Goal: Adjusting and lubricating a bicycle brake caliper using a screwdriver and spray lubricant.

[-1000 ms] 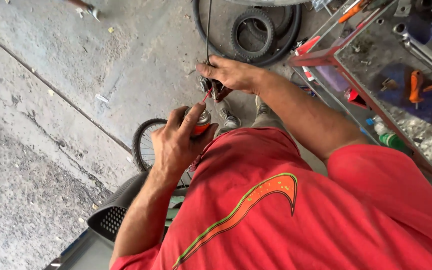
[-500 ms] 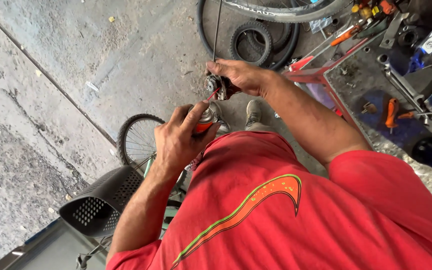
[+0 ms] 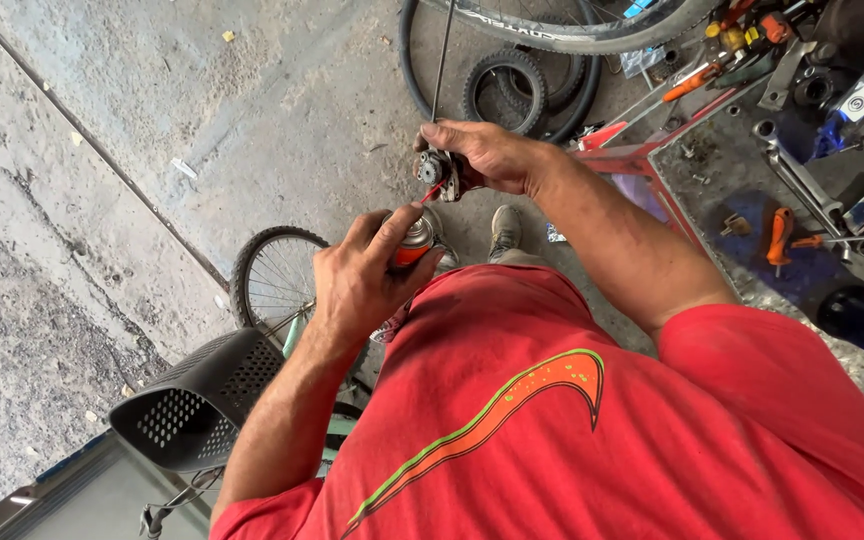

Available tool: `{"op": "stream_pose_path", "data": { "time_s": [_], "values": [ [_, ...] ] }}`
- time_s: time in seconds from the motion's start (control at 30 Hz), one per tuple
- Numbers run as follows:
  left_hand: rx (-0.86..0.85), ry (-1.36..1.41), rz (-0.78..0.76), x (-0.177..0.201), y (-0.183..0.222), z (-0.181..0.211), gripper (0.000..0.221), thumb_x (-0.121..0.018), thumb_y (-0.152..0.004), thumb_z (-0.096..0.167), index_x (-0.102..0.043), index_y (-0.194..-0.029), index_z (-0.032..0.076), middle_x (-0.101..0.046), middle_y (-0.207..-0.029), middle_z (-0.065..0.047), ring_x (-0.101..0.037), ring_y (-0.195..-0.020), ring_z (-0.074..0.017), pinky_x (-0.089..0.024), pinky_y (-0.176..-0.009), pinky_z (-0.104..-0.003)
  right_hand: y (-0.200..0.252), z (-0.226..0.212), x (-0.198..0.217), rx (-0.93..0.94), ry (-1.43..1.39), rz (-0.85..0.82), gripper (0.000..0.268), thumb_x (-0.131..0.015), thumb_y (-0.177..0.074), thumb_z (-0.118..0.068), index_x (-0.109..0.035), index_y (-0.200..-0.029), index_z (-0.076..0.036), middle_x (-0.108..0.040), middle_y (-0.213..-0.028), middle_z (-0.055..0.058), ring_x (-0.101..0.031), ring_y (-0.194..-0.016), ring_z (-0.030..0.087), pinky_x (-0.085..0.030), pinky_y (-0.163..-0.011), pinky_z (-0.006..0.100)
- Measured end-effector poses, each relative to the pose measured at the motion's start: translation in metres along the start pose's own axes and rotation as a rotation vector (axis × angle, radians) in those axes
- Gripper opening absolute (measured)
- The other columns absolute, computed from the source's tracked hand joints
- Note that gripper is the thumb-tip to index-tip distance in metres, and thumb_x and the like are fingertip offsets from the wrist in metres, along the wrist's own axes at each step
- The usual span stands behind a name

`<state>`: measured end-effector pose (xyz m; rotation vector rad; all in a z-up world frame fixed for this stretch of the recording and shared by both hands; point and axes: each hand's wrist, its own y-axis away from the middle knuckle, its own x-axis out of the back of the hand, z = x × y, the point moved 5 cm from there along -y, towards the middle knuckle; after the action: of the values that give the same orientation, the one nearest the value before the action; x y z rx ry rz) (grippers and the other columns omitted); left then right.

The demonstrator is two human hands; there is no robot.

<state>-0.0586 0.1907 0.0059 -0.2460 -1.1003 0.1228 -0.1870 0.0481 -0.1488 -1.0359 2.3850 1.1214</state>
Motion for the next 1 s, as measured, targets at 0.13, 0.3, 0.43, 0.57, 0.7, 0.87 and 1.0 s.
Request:
{"op": "stream_pose_path", "data": {
  "time_s": [0.13, 0.3, 0.43, 0.57, 0.7, 0.87, 1.0],
  "values": [
    [-0.014, -0.021, 0.018, 0.0, 0.001, 0.0, 0.053, -0.082, -0.087, 0.05, -0.067, -0.135, 0.034, -0.071, -0.105, -0.002, -0.076, -0.066, -0.0286, -0.061, -0.06, -0.039, -0.009, 0.011, 0.008, -0.021, -0.076, -0.018, 0.064, -0.072, -0.099, -0.048, -0.057, -0.148, -0.009, -0.062, -0.145, 0.026, -0.07, -0.123, 0.036, -0.065, -0.093, 0.052],
    [-0.016, -0.016, 0.026, -0.001, 0.0, -0.002, 0.053, -0.082, -0.088, 0.051, -0.067, -0.136, 0.034, -0.072, -0.104, -0.001, -0.076, -0.066, -0.0286, -0.061, -0.061, -0.04, -0.014, 0.014, 0.01, -0.016, -0.112, -0.058, 0.062, -0.071, -0.1, -0.045, -0.057, -0.146, -0.006, -0.066, -0.137, 0.026, -0.074, -0.112, 0.038, -0.067, -0.086, 0.053],
    [-0.016, 0.009, 0.027, 0.002, -0.005, 0.001, 0.052, -0.082, -0.088, 0.049, -0.067, -0.136, 0.034, -0.071, -0.104, -0.002, -0.075, -0.065, -0.0299, -0.062, -0.06, -0.04, -0.018, 0.02, 0.015, 0.005, -0.103, -0.07, 0.065, -0.072, -0.099, -0.045, -0.056, -0.147, -0.004, -0.065, -0.139, 0.025, -0.073, -0.113, 0.037, -0.068, -0.087, 0.053],
    [-0.022, -0.025, 0.04, -0.001, -0.005, 0.003, 0.053, -0.081, -0.088, 0.051, -0.066, -0.137, 0.035, -0.071, -0.105, 0.0, -0.075, -0.064, -0.0297, -0.062, -0.06, -0.04, -0.024, 0.027, 0.022, 0.018, -0.094, -0.078, 0.06, -0.071, -0.101, -0.044, -0.057, -0.146, -0.006, -0.065, -0.14, 0.025, -0.073, -0.115, 0.037, -0.068, -0.088, 0.053],
    [-0.032, -0.042, 0.045, 0.002, -0.005, 0.007, 0.052, -0.081, -0.088, 0.051, -0.067, -0.135, 0.035, -0.071, -0.104, 0.0, -0.075, -0.062, -0.029, -0.061, -0.059, -0.04, -0.021, 0.025, 0.02, 0.015, -0.089, -0.061, 0.06, -0.07, -0.1, -0.046, -0.059, -0.145, -0.008, -0.066, -0.139, 0.024, -0.073, -0.115, 0.037, -0.067, -0.087, 0.053],
    [-0.022, -0.06, 0.038, 0.0, -0.003, 0.007, 0.051, -0.081, -0.088, 0.05, -0.067, -0.135, 0.035, -0.071, -0.104, -0.002, -0.074, -0.06, -0.0315, -0.062, -0.059, -0.041, -0.018, 0.022, 0.017, 0.008, -0.064, -0.033, 0.062, -0.073, -0.099, -0.048, -0.06, -0.145, -0.009, -0.066, -0.139, 0.024, -0.074, -0.114, 0.037, -0.068, -0.085, 0.051],
    [-0.019, -0.05, 0.034, -0.001, -0.006, 0.008, 0.052, -0.081, -0.088, 0.049, -0.066, -0.136, 0.036, -0.071, -0.106, -0.002, -0.074, -0.062, -0.0332, -0.062, -0.059, -0.043, -0.017, 0.021, 0.016, -0.006, -0.058, -0.004, 0.064, -0.074, -0.098, -0.049, -0.059, -0.146, -0.011, -0.062, -0.145, 0.025, -0.07, -0.12, 0.039, -0.067, -0.089, 0.052]
  ]
}}
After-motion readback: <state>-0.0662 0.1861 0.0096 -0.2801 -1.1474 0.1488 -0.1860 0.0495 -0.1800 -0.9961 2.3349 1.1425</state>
